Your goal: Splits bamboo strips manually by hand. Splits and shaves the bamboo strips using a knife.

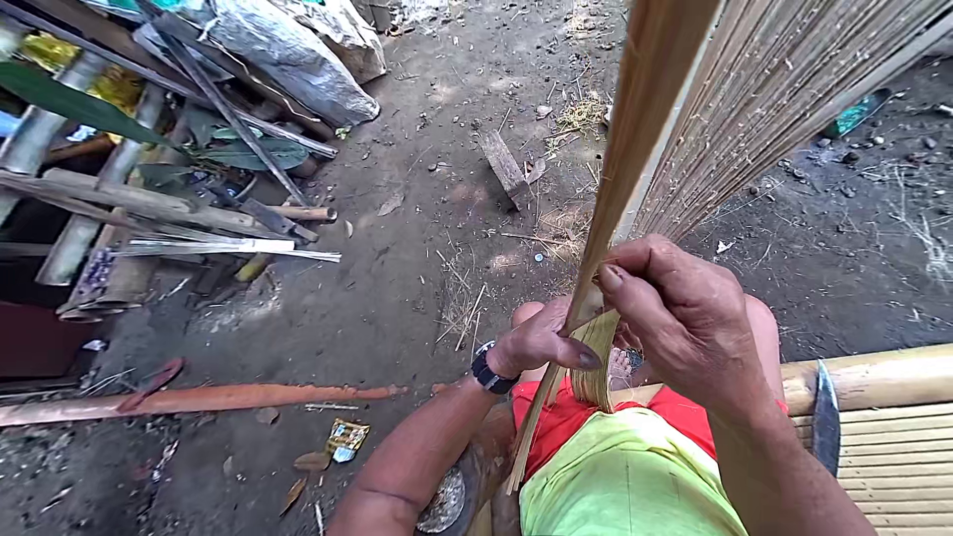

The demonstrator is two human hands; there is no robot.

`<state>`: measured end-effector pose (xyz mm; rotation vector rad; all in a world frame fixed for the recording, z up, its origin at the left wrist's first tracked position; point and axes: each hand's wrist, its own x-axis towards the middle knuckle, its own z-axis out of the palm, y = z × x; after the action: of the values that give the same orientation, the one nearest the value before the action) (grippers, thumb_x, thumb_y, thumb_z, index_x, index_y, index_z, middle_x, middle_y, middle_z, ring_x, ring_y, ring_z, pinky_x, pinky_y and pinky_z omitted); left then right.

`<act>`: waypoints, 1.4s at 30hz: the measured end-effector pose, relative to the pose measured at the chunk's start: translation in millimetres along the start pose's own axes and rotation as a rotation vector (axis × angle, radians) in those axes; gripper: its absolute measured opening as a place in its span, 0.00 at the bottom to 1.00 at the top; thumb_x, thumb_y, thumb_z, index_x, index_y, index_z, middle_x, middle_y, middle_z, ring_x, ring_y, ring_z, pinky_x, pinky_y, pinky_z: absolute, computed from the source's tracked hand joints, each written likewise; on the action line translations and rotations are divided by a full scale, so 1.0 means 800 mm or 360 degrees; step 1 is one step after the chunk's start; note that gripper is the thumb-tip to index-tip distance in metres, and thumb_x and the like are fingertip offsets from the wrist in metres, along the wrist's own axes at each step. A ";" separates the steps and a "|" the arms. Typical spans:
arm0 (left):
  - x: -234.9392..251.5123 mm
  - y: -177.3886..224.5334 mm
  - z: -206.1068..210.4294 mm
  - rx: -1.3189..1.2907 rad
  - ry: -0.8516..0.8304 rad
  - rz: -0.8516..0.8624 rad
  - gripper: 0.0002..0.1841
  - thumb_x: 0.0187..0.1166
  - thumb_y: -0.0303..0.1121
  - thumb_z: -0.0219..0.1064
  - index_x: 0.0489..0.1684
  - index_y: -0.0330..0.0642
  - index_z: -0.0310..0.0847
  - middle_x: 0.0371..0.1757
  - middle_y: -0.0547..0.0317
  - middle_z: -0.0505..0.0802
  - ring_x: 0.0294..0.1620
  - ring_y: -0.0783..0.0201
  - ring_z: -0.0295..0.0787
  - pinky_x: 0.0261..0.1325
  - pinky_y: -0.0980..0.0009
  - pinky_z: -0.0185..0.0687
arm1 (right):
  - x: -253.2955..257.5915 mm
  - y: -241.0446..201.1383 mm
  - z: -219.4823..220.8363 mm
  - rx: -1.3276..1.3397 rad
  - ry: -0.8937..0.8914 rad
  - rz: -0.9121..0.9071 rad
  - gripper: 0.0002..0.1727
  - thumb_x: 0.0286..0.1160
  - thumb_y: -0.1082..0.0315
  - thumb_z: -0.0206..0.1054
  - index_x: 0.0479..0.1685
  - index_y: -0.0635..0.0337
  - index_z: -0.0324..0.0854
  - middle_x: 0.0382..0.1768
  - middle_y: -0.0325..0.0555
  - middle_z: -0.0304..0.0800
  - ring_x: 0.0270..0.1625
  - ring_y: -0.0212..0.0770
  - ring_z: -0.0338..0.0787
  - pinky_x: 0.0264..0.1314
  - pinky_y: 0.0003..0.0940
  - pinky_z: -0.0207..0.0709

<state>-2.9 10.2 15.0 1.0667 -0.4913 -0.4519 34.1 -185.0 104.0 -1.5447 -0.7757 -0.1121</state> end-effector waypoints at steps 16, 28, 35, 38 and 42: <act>0.006 0.002 0.010 0.0149 0.0108 -0.0034 0.25 0.65 0.29 0.75 0.64 0.46 0.80 0.53 0.64 0.94 0.56 0.70 0.91 0.61 0.70 0.86 | -0.004 0.003 -0.020 -0.0414 -0.0126 -0.0134 0.18 0.80 0.53 0.70 0.55 0.58 0.81 0.35 0.33 0.83 0.27 0.25 0.80 0.23 0.24 0.79; -0.001 0.000 -0.005 0.0024 0.0179 -0.0062 0.25 0.66 0.36 0.78 0.65 0.48 0.81 0.53 0.62 0.94 0.53 0.70 0.91 0.60 0.68 0.87 | -0.034 0.022 0.007 -0.0306 -0.0256 -0.0271 0.09 0.83 0.66 0.64 0.37 0.59 0.86 0.29 0.37 0.84 0.29 0.30 0.84 0.29 0.29 0.82; -0.006 0.000 -0.002 0.0002 0.0241 -0.0093 0.25 0.66 0.38 0.77 0.65 0.50 0.81 0.51 0.62 0.95 0.52 0.70 0.93 0.58 0.68 0.89 | -0.050 0.033 0.005 -0.0086 -0.0309 -0.0246 0.18 0.85 0.58 0.66 0.30 0.62 0.86 0.24 0.39 0.85 0.27 0.28 0.83 0.30 0.26 0.79; -0.003 0.005 -0.003 0.0025 0.0227 -0.0079 0.23 0.66 0.36 0.79 0.62 0.53 0.85 0.52 0.65 0.96 0.54 0.70 0.92 0.60 0.67 0.88 | -0.015 0.035 -0.017 -0.0290 -0.0124 -0.0121 0.23 0.80 0.46 0.70 0.52 0.60 0.86 0.33 0.36 0.87 0.30 0.27 0.83 0.30 0.25 0.81; 0.002 -0.002 -0.011 -0.0008 0.0010 0.0029 0.25 0.69 0.34 0.77 0.69 0.52 0.83 0.60 0.64 0.94 0.61 0.68 0.90 0.68 0.66 0.84 | 0.018 0.026 -0.016 -0.0450 -0.0188 -0.0257 0.13 0.85 0.58 0.67 0.49 0.57 0.89 0.38 0.37 0.90 0.35 0.28 0.87 0.35 0.27 0.85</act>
<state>3.4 15.2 10.2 1.0575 -0.4938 -0.4338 61.3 -189.6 96.0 -1.7650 -1.0115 -0.2609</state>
